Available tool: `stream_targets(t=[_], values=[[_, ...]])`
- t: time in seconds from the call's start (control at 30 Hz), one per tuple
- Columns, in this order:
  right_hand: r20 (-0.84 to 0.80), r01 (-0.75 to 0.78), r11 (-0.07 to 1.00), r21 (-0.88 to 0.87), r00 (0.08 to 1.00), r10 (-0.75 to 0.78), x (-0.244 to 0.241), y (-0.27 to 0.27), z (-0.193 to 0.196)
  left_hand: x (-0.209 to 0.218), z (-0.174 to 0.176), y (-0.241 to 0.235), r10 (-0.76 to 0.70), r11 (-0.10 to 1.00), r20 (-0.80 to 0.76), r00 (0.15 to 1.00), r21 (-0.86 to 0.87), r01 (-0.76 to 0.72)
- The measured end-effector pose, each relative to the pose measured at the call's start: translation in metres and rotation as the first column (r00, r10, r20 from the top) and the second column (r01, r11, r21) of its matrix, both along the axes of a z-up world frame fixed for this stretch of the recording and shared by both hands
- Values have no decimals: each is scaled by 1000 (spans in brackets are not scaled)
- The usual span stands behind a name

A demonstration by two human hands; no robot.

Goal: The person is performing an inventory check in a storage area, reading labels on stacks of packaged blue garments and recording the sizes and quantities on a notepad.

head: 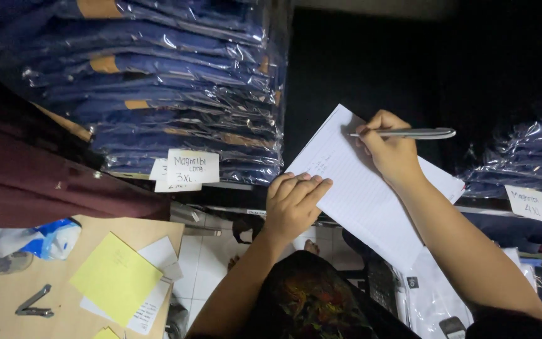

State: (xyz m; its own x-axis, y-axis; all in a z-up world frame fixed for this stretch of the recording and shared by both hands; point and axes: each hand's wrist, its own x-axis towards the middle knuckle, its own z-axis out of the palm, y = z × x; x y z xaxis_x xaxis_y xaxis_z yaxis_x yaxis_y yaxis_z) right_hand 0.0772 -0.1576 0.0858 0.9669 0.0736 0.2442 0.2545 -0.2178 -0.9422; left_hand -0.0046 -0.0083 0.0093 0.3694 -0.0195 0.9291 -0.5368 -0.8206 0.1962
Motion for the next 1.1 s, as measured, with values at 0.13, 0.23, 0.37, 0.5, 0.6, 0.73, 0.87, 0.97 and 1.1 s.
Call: stream_targets(t=[0.13, 0.23, 0.37, 0.5, 0.6, 0.73, 0.87, 0.97, 1.1], values=[[-14, -34, 999, -36, 999, 33, -1, -1, 2, -2, -2, 1, -11, 1000, -13, 1000, 4, 11], [-32, -13, 1000, -25, 999, 13, -2, 0, 4, 1, -5, 1, -6, 1000, 6, 1000, 19, 6], [-35, -40, 996, -84, 999, 37, -3, -1, 5, -1, -2, 0, -14, 1000, 5, 1000, 0, 14], [0, -45, 988, -150, 999, 46, -1, 1, 5, -1, -3, 0, -7, 1000, -4, 1000, -2, 7], [-5, -34, 987, -160, 999, 33, -1, 2, 6, 0, -8, -1, -9, 1000, -7, 1000, 1, 9], [6, -46, 987, -153, 999, 47, -5, 3, 7, 1, -11, 0, -8, 1000, 9, 1000, 5, 8], [19, -47, 987, -154, 999, 51, -4, 3, 8, 3, -10, 0, -22, 1000, 14, 1000, 12, 22], [49, -51, 983, -179, 997, 61, -2, 2, 6, 3, -7, 0, -5, 1000, 33, 999, 5, 5], [-24, 26, 998, -49, 999, -27, 3, 1, -2, 3, -7, -1, 20, 999, 25, 999, 24, -21]])
